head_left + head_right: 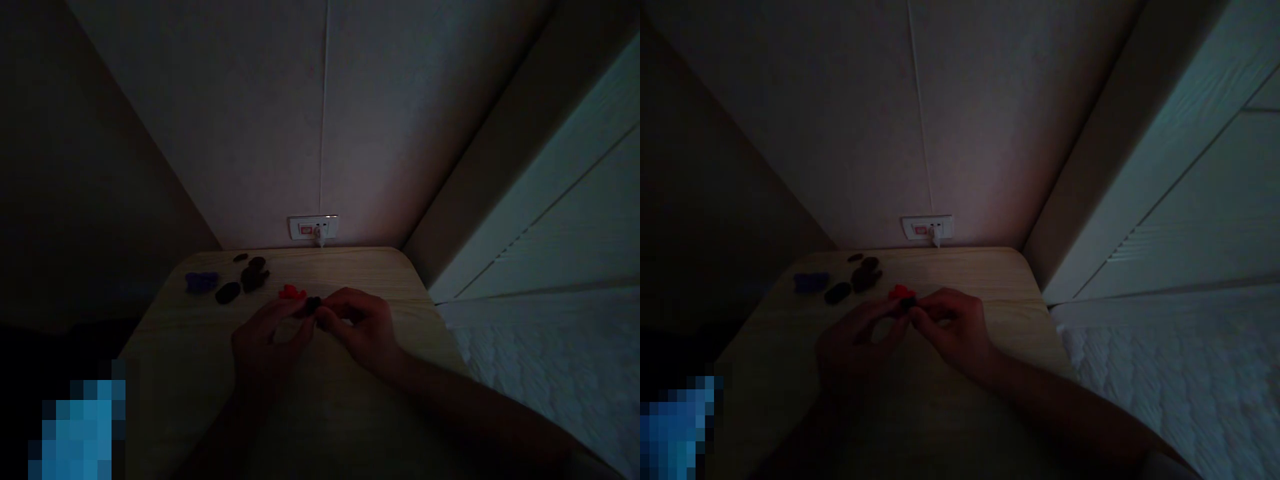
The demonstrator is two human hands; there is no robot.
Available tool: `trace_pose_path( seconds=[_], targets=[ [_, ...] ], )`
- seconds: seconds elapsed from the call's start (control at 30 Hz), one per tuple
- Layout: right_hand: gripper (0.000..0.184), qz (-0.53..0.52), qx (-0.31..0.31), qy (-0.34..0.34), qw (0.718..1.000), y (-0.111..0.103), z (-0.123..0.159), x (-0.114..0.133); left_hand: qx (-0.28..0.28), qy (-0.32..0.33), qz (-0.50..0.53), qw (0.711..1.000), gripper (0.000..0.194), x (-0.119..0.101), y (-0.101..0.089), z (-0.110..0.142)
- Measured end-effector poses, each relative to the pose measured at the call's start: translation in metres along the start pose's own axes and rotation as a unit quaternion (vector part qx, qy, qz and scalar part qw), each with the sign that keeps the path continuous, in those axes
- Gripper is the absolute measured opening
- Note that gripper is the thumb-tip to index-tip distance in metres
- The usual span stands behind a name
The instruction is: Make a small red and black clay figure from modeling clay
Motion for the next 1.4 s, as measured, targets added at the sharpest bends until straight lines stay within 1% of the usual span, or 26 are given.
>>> trace_pose_path(
  seconds=[0.27,0.4,0.53,0.63,0.77,0.83,0.9,0.97,1.0,1.1,1.2,1.3,1.4],
  targets=[
    [0.019,0.005,0.016,-0.017,1.0,0.003,0.003,0.002,0.018,-0.02,0.031,0.999,0.012,-0.005,0.004,-0.002],
    [0.018,0.011,0.024,-0.028,0.999,0.005,0.005,0.001,0.035,-0.025,0.029,0.999,0.013,-0.001,0.006,-0.001],
    [0.017,0.01,0.031,-0.043,0.999,0.006,0.007,0.001,0.047,-0.039,0.054,0.997,0.013,0.001,0.007,0.0],
    [0.019,-0.005,0.048,-0.034,0.998,0.009,0.009,0.003,0.043,-0.058,0.088,0.993,0.012,0.0,0.008,0.0],
    [0.023,-0.03,0.074,-0.009,0.997,0.011,0.009,0.006,0.049,-0.113,0.151,0.981,0.011,-0.004,0.01,-0.004],
    [0.024,-0.042,0.08,-0.001,0.996,0.011,0.008,0.005,0.048,-0.129,0.162,0.977,0.01,-0.006,0.011,-0.007],
    [0.025,-0.047,0.078,0.004,0.996,0.01,0.006,0.004,0.036,-0.132,0.156,0.978,0.01,-0.006,0.01,-0.008],
    [0.021,-0.048,0.067,0.0,0.997,0.008,0.004,0.003,0.03,-0.12,0.135,0.983,0.01,-0.004,0.01,-0.007],
    [0.02,-0.048,0.064,-0.004,0.997,0.006,0.003,0.002,0.029,-0.103,0.119,0.987,0.01,-0.004,0.009,-0.006],
    [0.026,-0.027,0.064,-0.022,0.997,0.003,0.001,0.002,0.036,-0.021,0.048,0.998,0.009,-0.005,0.007,-0.003],
    [0.014,0.005,0.062,-0.04,0.997,-0.001,-0.001,0.006,0.036,0.05,-0.013,0.998,0.01,-0.009,0.004,-0.002],
    [0.007,0.035,0.071,-0.087,0.993,-0.004,-0.005,0.015,0.044,0.081,-0.018,0.996,0.01,-0.013,0.002,-0.006],
    [0.013,0.048,0.093,-0.134,0.985,-0.005,-0.008,0.023,0.053,0.099,-0.019,0.993,0.011,-0.015,0.0,-0.008]
  ],
)
Point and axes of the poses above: each hand's wrist, its own z-axis away from the middle knuckle, its own y-axis out of the palm, x = y × z, the point moved 4 cm from there along -z, towards the middle knuckle, and after that the axes turned 4 degrees about x, right-handed, at the moved point
